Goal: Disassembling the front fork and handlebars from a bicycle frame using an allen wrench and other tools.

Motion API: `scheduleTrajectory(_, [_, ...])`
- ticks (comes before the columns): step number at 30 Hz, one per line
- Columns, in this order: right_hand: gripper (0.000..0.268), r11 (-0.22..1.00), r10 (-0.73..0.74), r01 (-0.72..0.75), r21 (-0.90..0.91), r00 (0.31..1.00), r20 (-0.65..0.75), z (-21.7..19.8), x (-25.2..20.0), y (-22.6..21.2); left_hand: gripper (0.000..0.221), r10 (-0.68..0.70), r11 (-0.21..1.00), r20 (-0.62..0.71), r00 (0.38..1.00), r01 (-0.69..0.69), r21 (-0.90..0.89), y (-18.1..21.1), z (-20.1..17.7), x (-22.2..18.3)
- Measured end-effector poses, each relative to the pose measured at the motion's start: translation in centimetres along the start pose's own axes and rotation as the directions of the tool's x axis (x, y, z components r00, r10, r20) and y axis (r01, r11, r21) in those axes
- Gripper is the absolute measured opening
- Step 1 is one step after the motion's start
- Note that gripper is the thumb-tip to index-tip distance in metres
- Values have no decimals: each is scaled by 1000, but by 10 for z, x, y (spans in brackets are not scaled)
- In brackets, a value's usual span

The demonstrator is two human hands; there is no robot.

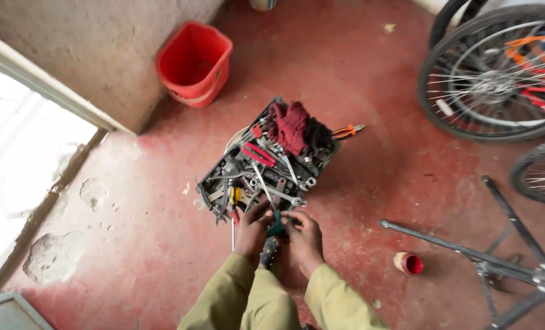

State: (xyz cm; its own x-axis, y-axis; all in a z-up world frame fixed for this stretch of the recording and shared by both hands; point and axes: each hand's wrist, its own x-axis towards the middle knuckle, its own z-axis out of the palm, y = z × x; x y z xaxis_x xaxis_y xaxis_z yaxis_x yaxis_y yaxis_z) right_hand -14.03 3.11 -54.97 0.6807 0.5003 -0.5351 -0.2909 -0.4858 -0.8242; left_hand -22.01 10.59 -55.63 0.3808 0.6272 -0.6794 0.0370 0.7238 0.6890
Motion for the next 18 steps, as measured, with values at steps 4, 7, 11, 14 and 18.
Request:
scheduleTrajectory(4, [18, 972, -104, 104, -210, 995, 12, 21, 65, 43, 44, 40, 998, 31, 999, -38, -56, -30, -11, 59])
scheduleTrajectory(7, [18, 943, -186, 199, -266, 980, 72, 26, 96, 51, 42, 48, 998, 60, 997, -46, -33, -43, -19, 99])
scheduleTrajectory(11, [21, 951, -166, 186, -247, 981, 101, 23, 144, 65, 40, 49, 998, 78, 996, -46, -36, -36, -23, 121])
scheduleTrajectory(14, [23, 994, -94, 98, -55, 993, 73, 18, 163, 69, 39, 45, 998, 56, 997, -43, -37, -20, -27, 121])
scheduleTrajectory(18, [18, 782, -342, 295, -550, 940, 17, 29, 142, 41, 34, 60, 989, -86, 994, -71, -132, -6, -37, 122])
